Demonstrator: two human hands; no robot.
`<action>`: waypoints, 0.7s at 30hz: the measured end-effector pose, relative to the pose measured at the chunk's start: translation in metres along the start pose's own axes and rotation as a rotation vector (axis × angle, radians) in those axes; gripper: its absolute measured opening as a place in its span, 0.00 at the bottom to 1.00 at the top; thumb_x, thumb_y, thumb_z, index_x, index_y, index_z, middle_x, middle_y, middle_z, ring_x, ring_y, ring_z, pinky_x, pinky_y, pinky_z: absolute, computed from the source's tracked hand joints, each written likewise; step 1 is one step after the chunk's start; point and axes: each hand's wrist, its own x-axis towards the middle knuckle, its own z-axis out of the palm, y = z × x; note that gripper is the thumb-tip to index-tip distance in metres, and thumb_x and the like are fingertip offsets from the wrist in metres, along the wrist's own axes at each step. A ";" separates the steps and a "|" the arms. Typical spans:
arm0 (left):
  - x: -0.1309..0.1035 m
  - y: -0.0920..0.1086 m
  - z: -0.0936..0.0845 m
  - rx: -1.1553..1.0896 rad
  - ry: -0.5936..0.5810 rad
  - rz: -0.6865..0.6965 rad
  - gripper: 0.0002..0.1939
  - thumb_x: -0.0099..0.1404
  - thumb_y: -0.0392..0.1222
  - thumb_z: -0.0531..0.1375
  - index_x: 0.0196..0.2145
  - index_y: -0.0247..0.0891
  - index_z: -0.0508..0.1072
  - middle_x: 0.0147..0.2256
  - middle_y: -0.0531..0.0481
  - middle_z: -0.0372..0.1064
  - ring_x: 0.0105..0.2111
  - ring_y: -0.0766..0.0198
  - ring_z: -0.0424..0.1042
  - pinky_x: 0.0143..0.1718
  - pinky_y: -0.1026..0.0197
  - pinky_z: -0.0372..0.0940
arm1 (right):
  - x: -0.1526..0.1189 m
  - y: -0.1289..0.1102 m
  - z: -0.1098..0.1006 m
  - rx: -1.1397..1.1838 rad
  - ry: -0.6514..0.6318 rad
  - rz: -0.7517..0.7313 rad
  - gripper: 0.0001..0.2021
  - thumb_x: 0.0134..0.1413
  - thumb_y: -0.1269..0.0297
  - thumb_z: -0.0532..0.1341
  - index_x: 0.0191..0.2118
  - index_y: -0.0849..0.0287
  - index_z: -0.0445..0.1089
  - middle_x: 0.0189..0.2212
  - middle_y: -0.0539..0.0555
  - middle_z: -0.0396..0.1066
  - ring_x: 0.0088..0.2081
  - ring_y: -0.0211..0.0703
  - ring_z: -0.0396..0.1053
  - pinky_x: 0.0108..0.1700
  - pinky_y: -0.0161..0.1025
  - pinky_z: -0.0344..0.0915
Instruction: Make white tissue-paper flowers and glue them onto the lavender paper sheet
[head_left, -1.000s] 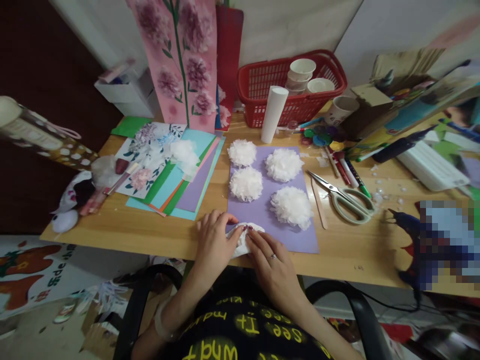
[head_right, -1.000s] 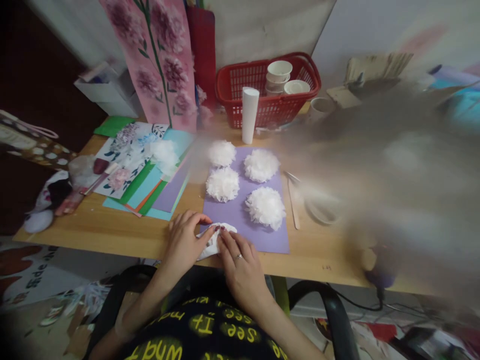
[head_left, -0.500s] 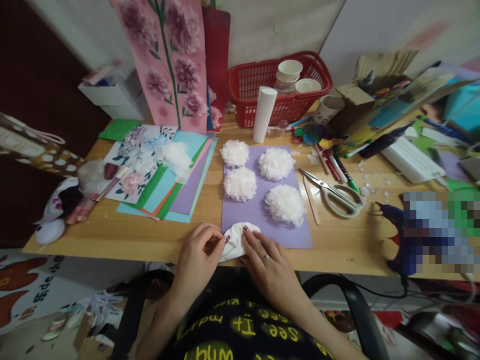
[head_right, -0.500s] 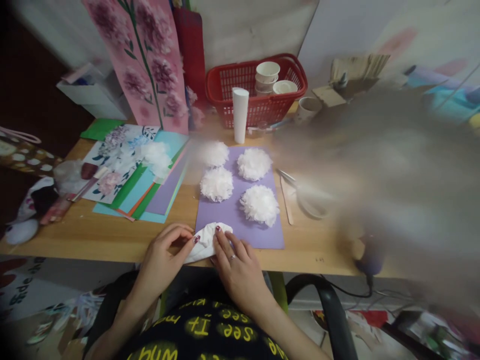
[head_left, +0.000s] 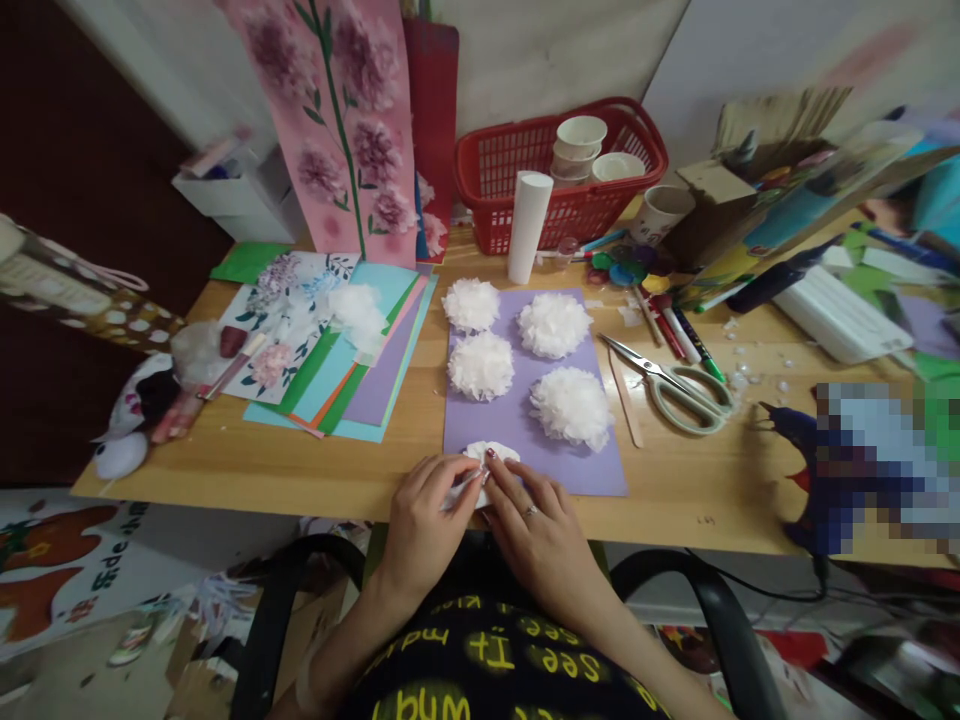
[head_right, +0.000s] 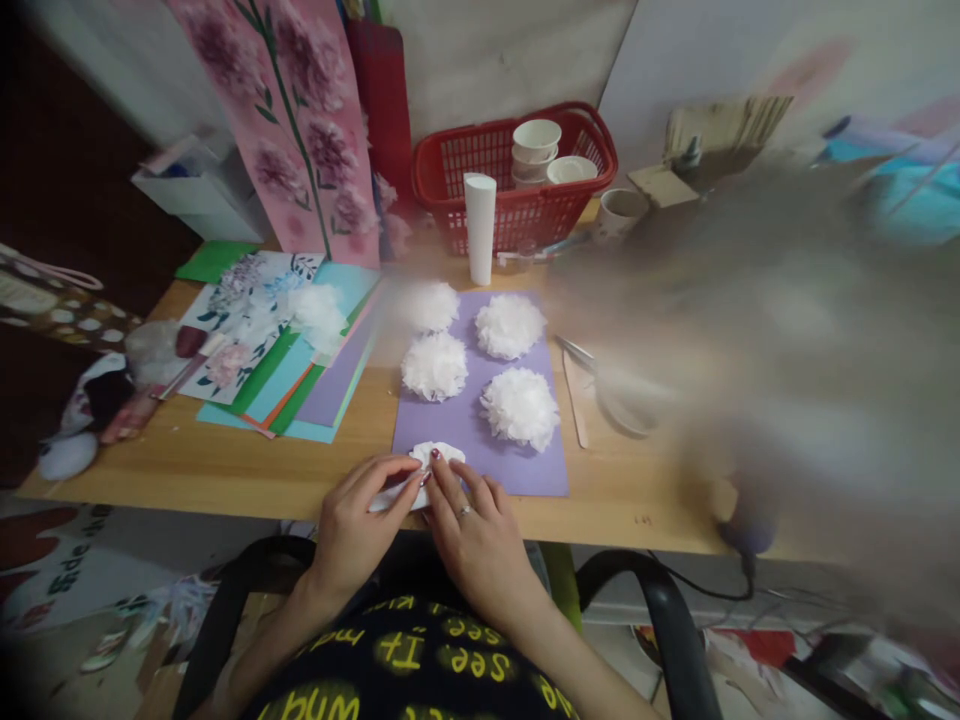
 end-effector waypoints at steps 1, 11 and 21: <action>-0.002 -0.001 -0.003 -0.008 -0.024 -0.010 0.08 0.68 0.33 0.59 0.44 0.40 0.73 0.39 0.47 0.79 0.40 0.60 0.77 0.47 0.58 0.70 | 0.000 0.000 0.000 0.011 -0.007 0.004 0.17 0.66 0.72 0.54 0.57 0.71 0.67 0.59 0.64 0.69 0.54 0.59 0.64 0.48 0.52 0.66; -0.010 -0.015 -0.026 -0.134 -0.366 -0.141 0.45 0.60 0.23 0.53 0.69 0.47 0.42 0.55 0.46 0.74 0.60 0.59 0.67 0.62 0.48 0.61 | 0.002 0.002 0.000 0.155 -0.010 0.083 0.21 0.66 0.72 0.53 0.63 0.70 0.58 0.59 0.67 0.68 0.51 0.57 0.64 0.49 0.54 0.70; -0.012 -0.027 -0.023 -0.283 -0.342 -0.013 0.49 0.62 0.22 0.55 0.69 0.55 0.35 0.57 0.42 0.64 0.54 0.58 0.73 0.55 0.49 0.69 | 0.005 0.000 -0.002 0.134 -0.017 0.092 0.19 0.63 0.70 0.58 0.58 0.68 0.66 0.56 0.67 0.70 0.51 0.57 0.64 0.48 0.54 0.72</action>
